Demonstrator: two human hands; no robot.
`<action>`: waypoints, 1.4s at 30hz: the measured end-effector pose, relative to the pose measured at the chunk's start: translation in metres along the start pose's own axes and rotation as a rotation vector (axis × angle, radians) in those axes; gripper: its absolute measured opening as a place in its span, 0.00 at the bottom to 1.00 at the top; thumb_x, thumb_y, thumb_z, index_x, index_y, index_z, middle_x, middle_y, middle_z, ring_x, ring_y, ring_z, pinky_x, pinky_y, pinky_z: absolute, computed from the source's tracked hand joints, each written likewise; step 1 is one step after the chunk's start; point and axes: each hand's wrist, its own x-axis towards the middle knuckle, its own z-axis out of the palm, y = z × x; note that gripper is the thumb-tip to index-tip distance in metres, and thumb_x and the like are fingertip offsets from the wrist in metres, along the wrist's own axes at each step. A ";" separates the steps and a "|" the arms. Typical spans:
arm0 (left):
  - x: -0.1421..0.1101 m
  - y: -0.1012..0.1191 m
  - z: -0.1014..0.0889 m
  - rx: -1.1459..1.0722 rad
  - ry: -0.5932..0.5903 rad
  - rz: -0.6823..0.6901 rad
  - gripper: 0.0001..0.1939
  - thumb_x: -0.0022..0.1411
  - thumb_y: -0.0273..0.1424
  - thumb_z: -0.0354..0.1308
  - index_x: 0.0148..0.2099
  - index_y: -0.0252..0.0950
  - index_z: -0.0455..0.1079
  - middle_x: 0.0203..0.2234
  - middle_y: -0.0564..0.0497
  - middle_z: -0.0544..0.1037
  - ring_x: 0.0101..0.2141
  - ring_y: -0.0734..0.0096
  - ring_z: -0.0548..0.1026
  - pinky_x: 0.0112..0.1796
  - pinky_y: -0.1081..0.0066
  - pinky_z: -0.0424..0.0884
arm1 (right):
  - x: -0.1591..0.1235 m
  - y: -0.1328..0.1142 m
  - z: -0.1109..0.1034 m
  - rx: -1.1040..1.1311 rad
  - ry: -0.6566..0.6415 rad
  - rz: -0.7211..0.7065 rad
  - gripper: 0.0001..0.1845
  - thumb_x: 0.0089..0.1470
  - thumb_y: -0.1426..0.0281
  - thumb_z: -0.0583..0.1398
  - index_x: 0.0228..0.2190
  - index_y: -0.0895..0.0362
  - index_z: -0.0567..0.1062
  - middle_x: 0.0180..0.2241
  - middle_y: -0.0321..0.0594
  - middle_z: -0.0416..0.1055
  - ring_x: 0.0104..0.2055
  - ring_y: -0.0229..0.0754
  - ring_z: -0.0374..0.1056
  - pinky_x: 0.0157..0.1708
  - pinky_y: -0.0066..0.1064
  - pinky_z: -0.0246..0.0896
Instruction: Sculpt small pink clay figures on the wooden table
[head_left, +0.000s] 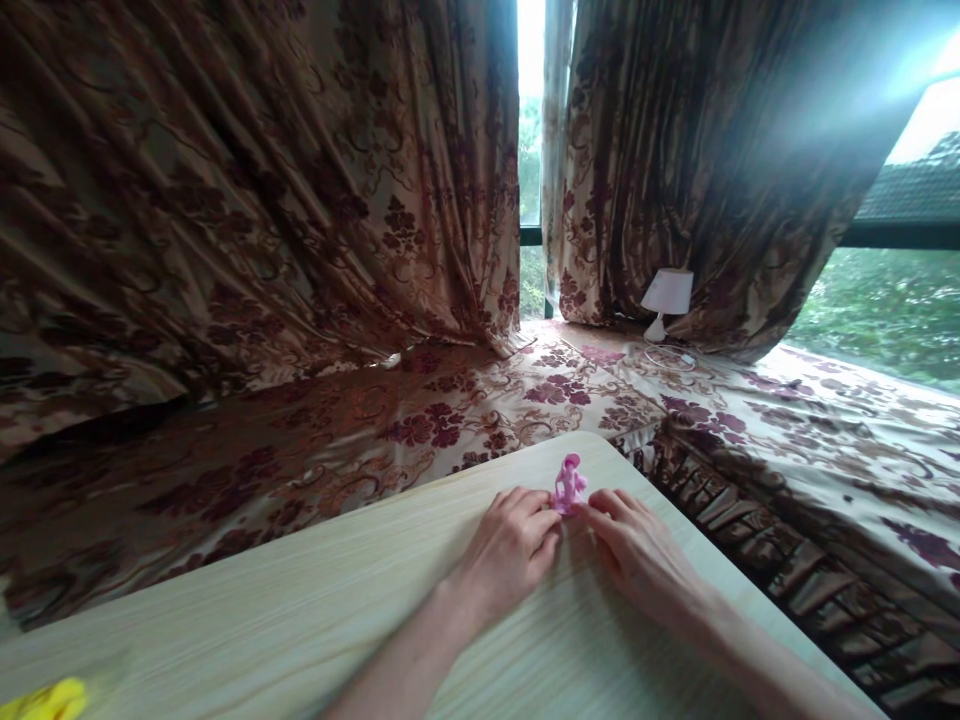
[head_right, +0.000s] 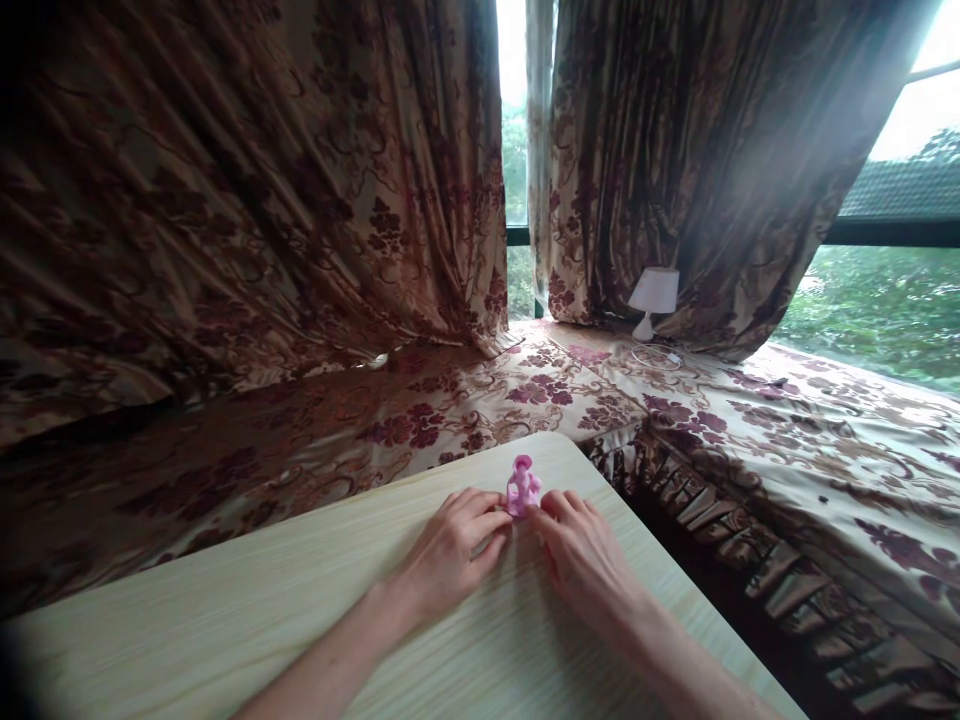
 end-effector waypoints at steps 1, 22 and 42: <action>0.000 -0.002 0.000 -0.017 0.027 -0.016 0.09 0.56 0.26 0.52 0.39 0.38 0.71 0.40 0.49 0.73 0.43 0.64 0.67 0.46 0.62 0.61 | 0.000 -0.001 0.001 -0.019 -0.012 0.000 0.17 0.51 0.80 0.52 0.42 0.53 0.70 0.35 0.42 0.66 0.38 0.43 0.61 0.39 0.33 0.59; 0.048 -0.007 0.017 -0.418 0.051 -0.233 0.10 0.57 0.33 0.53 0.38 0.35 0.73 0.29 0.51 0.77 0.32 0.72 0.73 0.36 0.75 0.68 | -0.001 0.003 0.004 -0.108 -0.108 0.016 0.22 0.52 0.77 0.52 0.50 0.55 0.63 0.42 0.45 0.63 0.42 0.45 0.56 0.41 0.35 0.53; 0.043 -0.006 0.021 -0.431 0.026 -0.192 0.12 0.54 0.24 0.52 0.42 0.38 0.70 0.35 0.52 0.76 0.37 0.72 0.72 0.42 0.73 0.67 | -0.003 -0.002 -0.003 -0.131 -0.152 0.072 0.20 0.50 0.79 0.53 0.45 0.54 0.66 0.39 0.44 0.63 0.40 0.44 0.56 0.37 0.32 0.52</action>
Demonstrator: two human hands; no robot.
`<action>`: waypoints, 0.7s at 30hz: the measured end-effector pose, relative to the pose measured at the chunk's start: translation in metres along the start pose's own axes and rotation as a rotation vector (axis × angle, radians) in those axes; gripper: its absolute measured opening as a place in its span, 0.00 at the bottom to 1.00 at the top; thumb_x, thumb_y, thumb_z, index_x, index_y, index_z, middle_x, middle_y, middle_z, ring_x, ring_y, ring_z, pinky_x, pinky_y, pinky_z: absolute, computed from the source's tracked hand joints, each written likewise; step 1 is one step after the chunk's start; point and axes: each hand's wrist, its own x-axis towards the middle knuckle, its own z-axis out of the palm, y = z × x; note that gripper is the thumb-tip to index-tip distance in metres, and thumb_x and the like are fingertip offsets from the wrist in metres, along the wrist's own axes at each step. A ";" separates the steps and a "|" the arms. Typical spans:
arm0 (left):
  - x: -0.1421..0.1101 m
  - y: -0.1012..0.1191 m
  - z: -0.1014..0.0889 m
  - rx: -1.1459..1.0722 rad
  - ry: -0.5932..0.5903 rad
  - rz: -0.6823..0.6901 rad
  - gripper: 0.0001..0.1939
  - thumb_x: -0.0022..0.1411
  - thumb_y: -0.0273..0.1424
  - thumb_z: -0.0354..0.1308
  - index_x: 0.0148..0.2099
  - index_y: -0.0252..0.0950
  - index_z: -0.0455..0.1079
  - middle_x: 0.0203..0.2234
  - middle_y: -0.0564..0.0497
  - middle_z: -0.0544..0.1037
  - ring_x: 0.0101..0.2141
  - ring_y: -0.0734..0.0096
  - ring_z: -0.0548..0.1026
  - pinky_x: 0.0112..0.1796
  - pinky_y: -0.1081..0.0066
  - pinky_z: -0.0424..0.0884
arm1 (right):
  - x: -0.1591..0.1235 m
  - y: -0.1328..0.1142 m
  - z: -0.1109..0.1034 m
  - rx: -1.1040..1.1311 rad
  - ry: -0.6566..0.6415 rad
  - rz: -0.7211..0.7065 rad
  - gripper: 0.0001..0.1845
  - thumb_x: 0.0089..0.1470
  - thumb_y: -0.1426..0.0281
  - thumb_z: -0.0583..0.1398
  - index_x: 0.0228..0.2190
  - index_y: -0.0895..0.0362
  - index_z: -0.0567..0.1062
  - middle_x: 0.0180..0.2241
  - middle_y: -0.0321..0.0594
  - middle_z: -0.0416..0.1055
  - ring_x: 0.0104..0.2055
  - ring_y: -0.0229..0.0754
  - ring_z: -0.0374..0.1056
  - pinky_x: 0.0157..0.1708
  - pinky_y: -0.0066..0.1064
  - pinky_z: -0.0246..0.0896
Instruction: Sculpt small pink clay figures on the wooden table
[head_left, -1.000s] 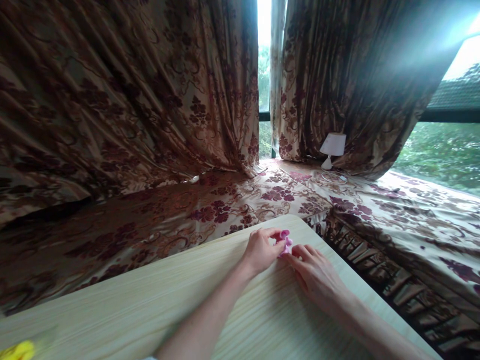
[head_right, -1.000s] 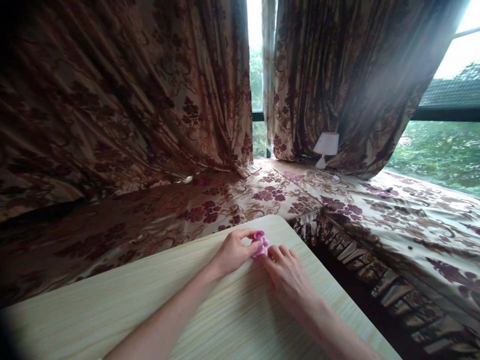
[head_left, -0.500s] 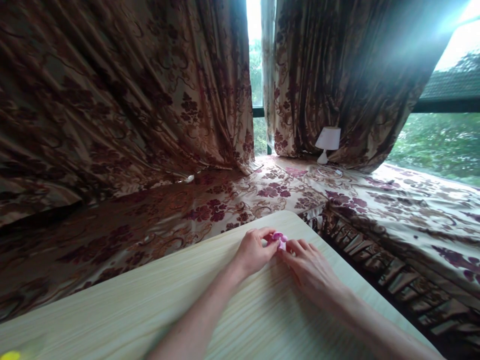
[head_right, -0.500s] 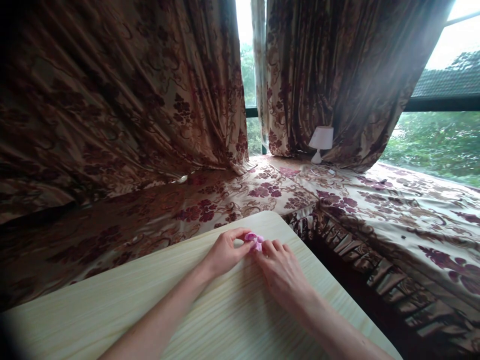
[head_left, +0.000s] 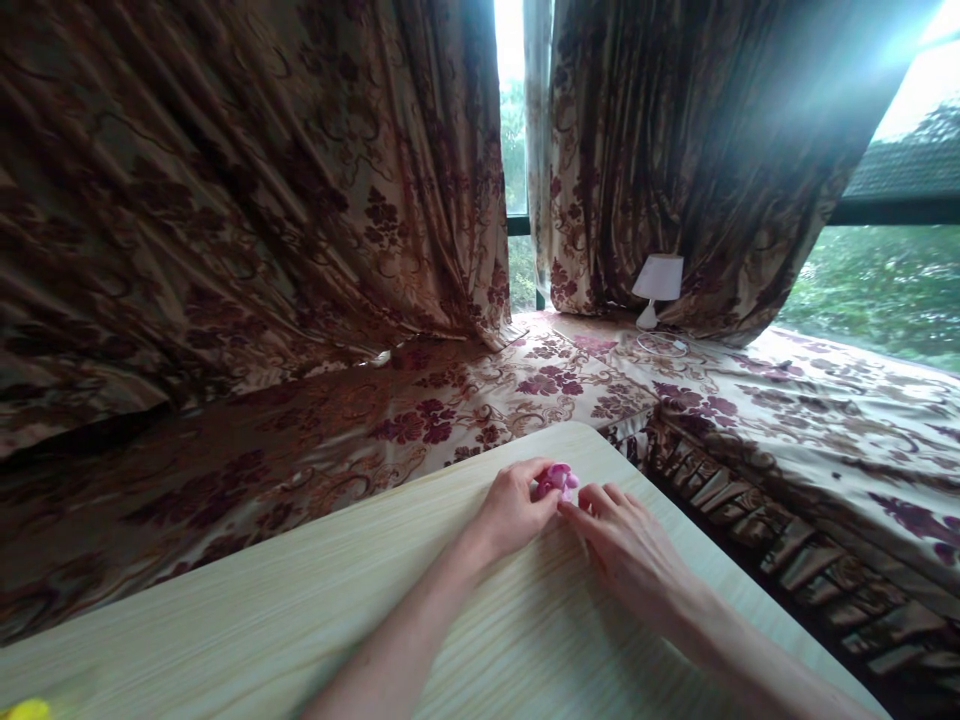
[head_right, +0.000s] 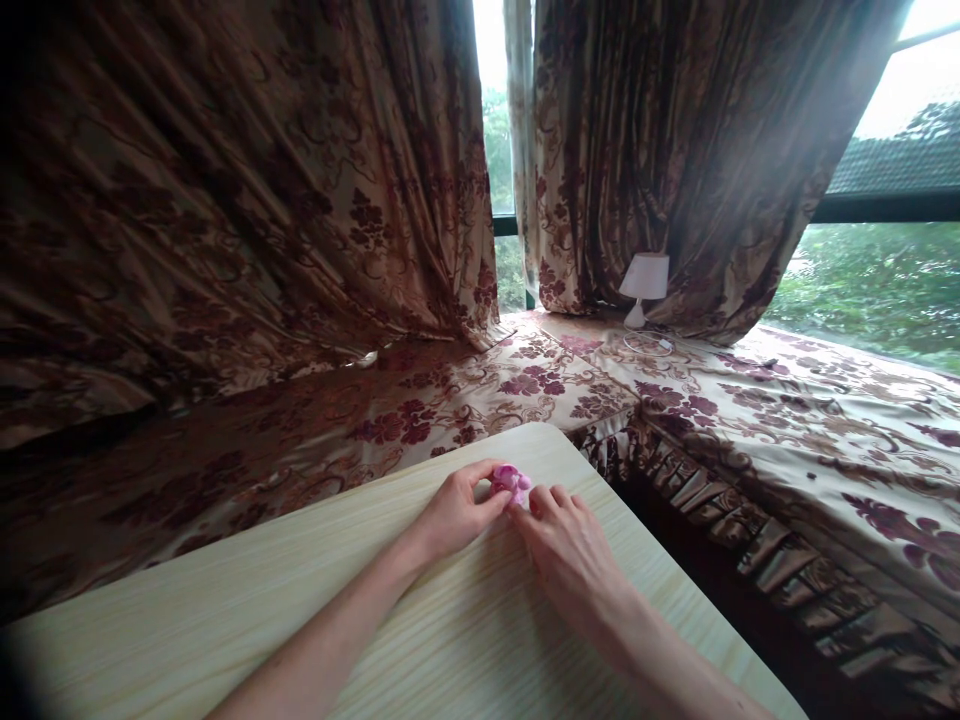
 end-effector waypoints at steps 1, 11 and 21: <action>0.000 -0.001 0.001 -0.005 0.007 0.000 0.13 0.54 0.24 0.53 0.42 0.38 0.69 0.36 0.52 0.76 0.38 0.72 0.72 0.42 0.73 0.67 | -0.001 0.000 -0.001 0.010 -0.002 -0.002 0.19 0.49 0.79 0.53 0.44 0.54 0.66 0.39 0.44 0.63 0.40 0.44 0.56 0.38 0.31 0.52; -0.003 -0.003 0.002 0.083 0.067 -0.020 0.20 0.51 0.23 0.56 0.48 0.40 0.66 0.41 0.50 0.74 0.42 0.68 0.70 0.46 0.68 0.67 | -0.003 0.000 -0.001 0.042 0.037 -0.006 0.10 0.52 0.76 0.53 0.36 0.55 0.71 0.35 0.42 0.65 0.37 0.42 0.60 0.35 0.31 0.55; -0.003 -0.010 0.005 0.026 0.073 -0.083 0.29 0.52 0.27 0.58 0.56 0.41 0.58 0.42 0.48 0.73 0.43 0.67 0.71 0.46 0.66 0.67 | 0.017 0.028 0.010 0.495 0.391 0.204 0.19 0.52 0.70 0.56 0.47 0.54 0.66 0.42 0.42 0.68 0.43 0.43 0.64 0.39 0.33 0.62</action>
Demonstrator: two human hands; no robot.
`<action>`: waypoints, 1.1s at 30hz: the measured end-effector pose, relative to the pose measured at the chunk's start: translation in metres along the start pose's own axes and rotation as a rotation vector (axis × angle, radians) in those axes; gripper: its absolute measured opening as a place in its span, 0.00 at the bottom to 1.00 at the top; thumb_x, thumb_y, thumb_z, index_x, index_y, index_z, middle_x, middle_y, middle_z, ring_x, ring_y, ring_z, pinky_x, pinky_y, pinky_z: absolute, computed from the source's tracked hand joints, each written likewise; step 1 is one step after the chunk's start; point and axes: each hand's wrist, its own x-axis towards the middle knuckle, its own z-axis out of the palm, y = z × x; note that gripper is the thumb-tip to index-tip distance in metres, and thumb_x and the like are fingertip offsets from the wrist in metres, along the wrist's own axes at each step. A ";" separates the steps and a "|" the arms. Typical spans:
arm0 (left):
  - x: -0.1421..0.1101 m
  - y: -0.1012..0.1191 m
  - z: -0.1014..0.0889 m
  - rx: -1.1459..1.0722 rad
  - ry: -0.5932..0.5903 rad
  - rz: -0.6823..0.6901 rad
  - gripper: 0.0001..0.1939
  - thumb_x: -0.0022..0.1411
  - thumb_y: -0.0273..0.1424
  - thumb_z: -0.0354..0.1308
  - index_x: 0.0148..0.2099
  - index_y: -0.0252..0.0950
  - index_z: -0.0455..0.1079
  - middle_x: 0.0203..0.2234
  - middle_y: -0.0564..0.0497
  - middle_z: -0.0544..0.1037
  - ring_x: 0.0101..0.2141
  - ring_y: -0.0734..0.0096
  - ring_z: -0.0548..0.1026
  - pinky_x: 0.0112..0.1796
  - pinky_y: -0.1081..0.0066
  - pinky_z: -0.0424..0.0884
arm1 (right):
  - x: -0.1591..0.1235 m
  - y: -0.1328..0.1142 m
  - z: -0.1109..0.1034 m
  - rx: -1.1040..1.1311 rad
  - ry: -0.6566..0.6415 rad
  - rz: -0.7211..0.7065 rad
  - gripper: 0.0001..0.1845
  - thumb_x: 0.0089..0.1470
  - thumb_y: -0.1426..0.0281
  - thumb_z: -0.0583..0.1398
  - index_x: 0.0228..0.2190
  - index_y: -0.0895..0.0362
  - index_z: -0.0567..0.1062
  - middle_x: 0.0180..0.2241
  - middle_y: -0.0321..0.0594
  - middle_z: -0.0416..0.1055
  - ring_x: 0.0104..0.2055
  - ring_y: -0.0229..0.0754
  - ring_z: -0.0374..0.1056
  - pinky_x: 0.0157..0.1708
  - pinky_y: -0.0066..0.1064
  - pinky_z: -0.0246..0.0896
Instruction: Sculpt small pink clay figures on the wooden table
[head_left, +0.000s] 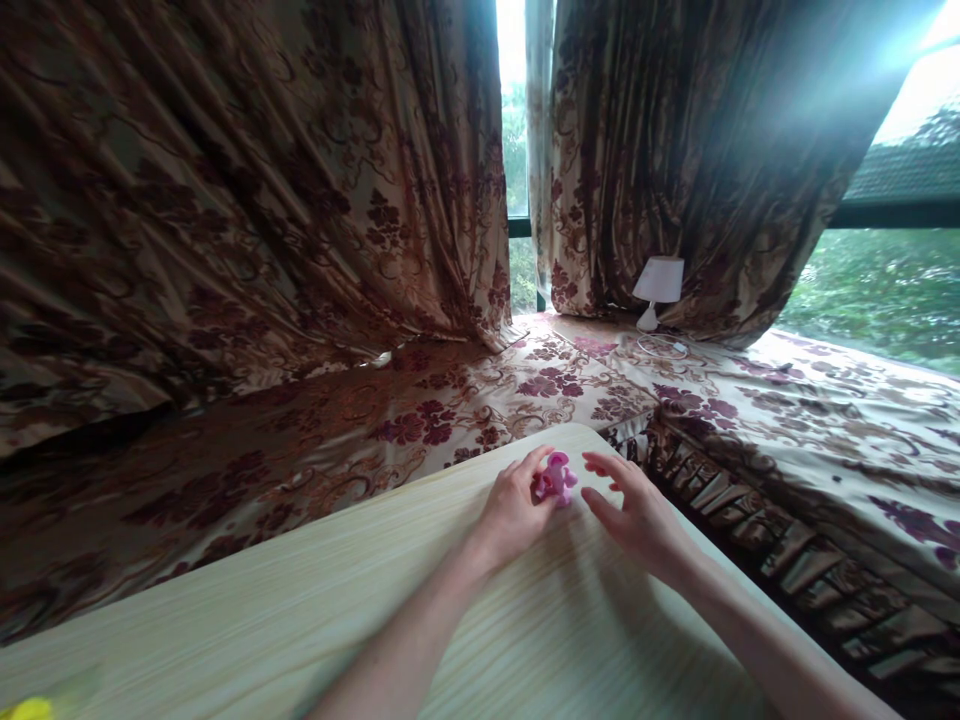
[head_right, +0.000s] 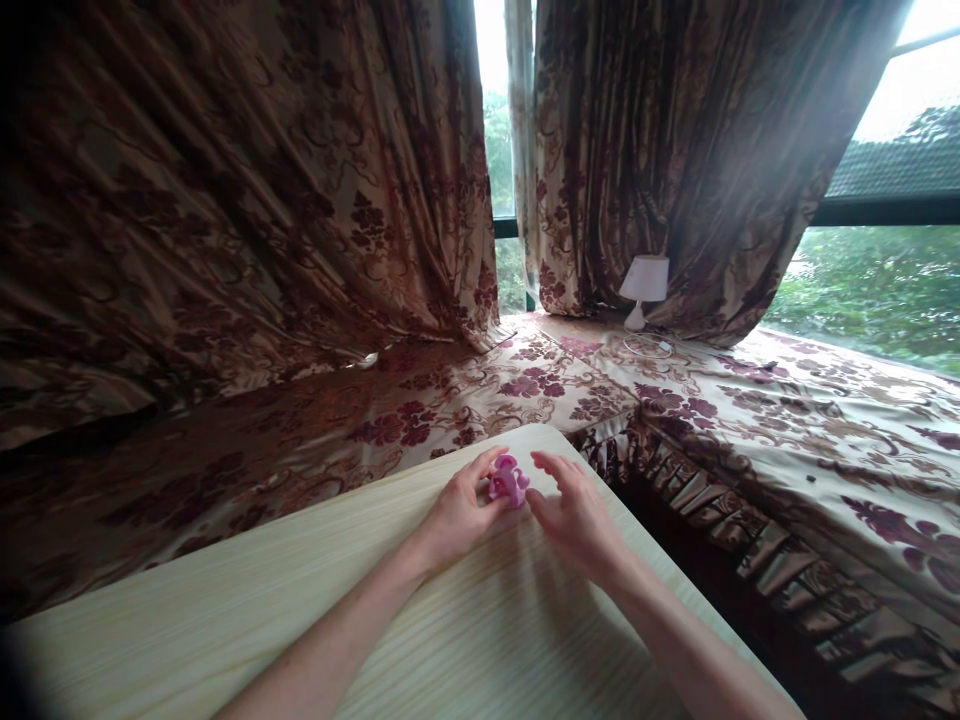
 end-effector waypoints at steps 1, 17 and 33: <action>0.000 0.000 0.000 -0.002 -0.005 -0.001 0.29 0.52 0.27 0.57 0.57 0.41 0.57 0.41 0.48 0.74 0.42 0.67 0.71 0.45 0.66 0.67 | 0.003 0.003 0.005 0.069 -0.003 0.027 0.19 0.51 0.69 0.56 0.47 0.54 0.66 0.44 0.42 0.68 0.44 0.43 0.64 0.38 0.32 0.63; 0.002 -0.003 0.006 -0.018 0.045 -0.011 0.29 0.49 0.23 0.56 0.55 0.41 0.60 0.41 0.49 0.74 0.41 0.68 0.72 0.45 0.67 0.68 | 0.009 0.015 0.028 0.250 0.007 0.120 0.11 0.50 0.69 0.56 0.36 0.56 0.74 0.32 0.38 0.71 0.26 0.36 0.63 0.27 0.28 0.60; -0.001 -0.001 0.003 0.072 0.031 0.100 0.26 0.52 0.23 0.54 0.55 0.40 0.59 0.48 0.47 0.70 0.48 0.65 0.67 0.51 0.62 0.62 | 0.010 0.010 0.015 0.264 0.027 0.154 0.17 0.48 0.75 0.53 0.41 0.57 0.71 0.41 0.44 0.71 0.40 0.41 0.68 0.36 0.33 0.64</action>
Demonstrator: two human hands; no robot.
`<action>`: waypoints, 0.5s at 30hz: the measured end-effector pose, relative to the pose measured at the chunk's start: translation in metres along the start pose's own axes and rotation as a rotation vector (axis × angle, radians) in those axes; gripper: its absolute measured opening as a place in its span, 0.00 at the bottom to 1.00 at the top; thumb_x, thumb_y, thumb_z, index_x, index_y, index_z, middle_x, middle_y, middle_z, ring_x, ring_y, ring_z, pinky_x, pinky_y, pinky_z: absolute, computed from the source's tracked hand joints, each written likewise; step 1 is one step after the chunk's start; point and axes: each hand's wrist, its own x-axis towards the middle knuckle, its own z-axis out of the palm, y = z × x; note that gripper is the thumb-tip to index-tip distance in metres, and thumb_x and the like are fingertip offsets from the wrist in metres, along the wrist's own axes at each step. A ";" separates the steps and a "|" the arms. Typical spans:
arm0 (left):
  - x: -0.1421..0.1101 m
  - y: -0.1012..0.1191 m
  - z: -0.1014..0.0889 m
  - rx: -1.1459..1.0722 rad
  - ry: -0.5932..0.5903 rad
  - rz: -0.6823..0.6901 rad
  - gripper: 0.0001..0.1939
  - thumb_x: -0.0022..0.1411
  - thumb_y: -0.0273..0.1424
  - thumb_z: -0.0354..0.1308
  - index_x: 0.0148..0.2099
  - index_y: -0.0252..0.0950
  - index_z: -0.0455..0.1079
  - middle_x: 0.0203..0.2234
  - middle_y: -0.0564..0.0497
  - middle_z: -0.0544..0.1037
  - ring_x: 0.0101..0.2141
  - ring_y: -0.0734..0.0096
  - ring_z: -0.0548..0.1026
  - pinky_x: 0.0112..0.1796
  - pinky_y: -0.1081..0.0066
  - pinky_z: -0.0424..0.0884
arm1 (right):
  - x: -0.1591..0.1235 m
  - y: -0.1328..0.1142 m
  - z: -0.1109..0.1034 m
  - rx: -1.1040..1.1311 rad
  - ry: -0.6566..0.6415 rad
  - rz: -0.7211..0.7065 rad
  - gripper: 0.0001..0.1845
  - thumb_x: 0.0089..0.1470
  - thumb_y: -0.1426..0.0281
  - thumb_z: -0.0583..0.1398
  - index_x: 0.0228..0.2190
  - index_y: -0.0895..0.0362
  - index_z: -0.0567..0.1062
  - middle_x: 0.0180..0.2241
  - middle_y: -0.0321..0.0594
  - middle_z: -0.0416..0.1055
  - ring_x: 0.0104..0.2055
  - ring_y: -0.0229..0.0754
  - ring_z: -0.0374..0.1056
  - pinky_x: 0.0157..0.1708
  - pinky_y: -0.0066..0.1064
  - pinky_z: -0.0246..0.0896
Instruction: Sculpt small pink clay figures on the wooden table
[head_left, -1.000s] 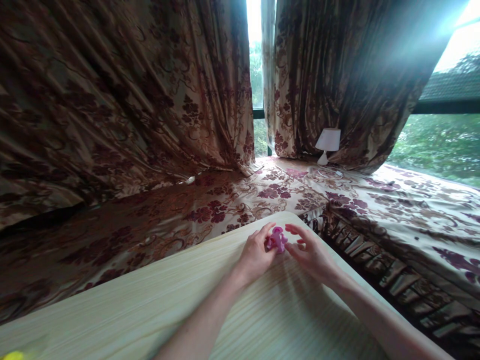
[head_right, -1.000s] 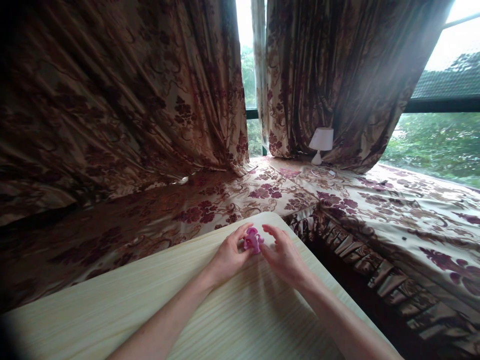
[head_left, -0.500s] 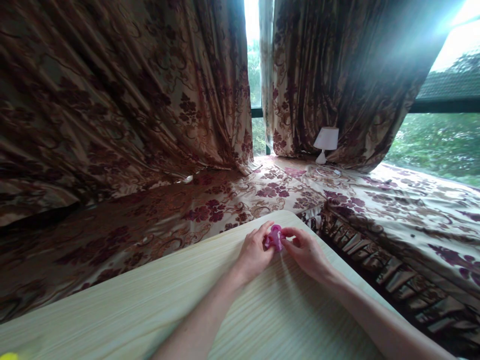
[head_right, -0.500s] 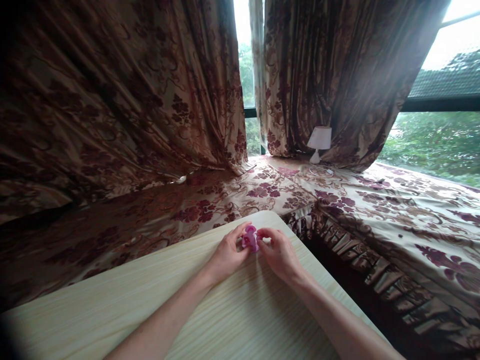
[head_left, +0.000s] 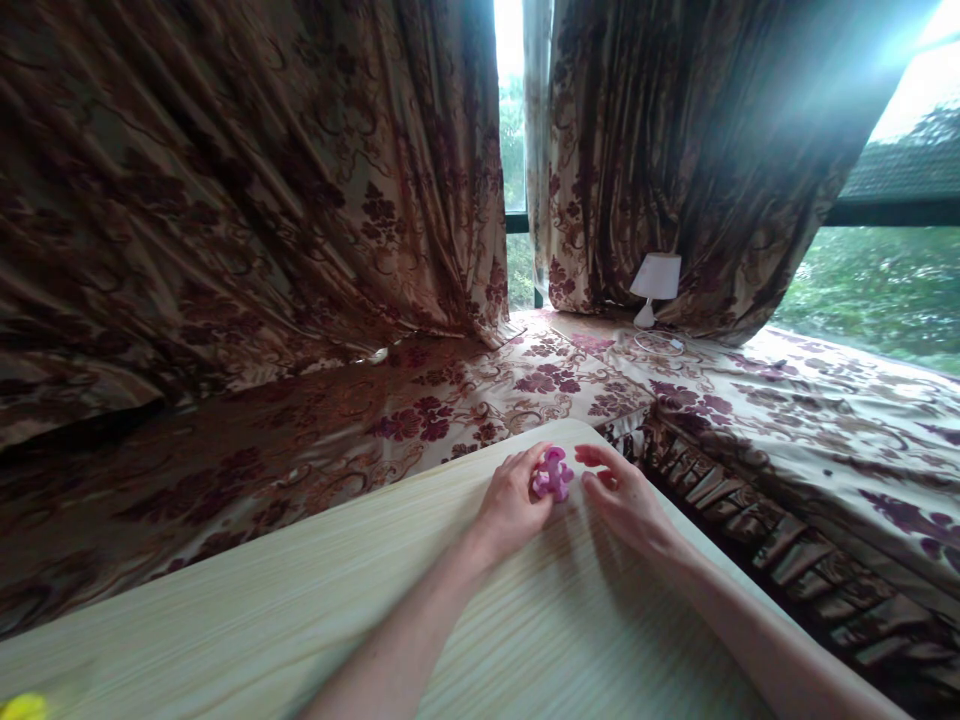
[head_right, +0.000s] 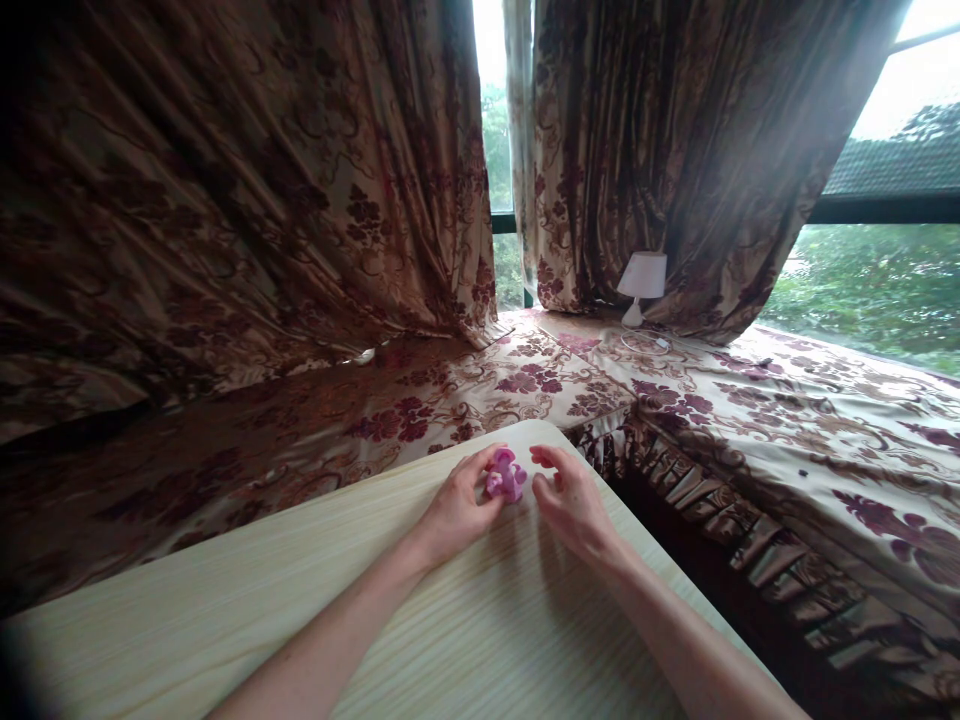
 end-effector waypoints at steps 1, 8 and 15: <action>0.000 0.000 0.000 0.001 0.001 -0.002 0.27 0.52 0.23 0.54 0.55 0.40 0.59 0.48 0.47 0.69 0.48 0.65 0.67 0.50 0.63 0.63 | 0.000 0.001 0.000 -0.005 0.003 0.001 0.17 0.47 0.75 0.53 0.41 0.57 0.71 0.41 0.44 0.71 0.40 0.41 0.68 0.36 0.33 0.64; -0.001 -0.001 0.000 0.021 -0.004 -0.015 0.29 0.51 0.22 0.54 0.56 0.40 0.58 0.48 0.46 0.69 0.48 0.63 0.67 0.49 0.63 0.64 | -0.003 0.001 0.006 -0.037 -0.044 -0.106 0.20 0.47 0.72 0.56 0.45 0.56 0.69 0.42 0.43 0.70 0.43 0.43 0.66 0.41 0.35 0.62; 0.000 -0.004 0.000 0.029 -0.013 0.005 0.29 0.51 0.22 0.53 0.57 0.39 0.57 0.49 0.47 0.68 0.49 0.64 0.66 0.50 0.63 0.63 | -0.003 0.005 0.010 -0.041 -0.041 -0.107 0.15 0.50 0.70 0.56 0.42 0.55 0.71 0.38 0.40 0.72 0.40 0.42 0.66 0.40 0.34 0.61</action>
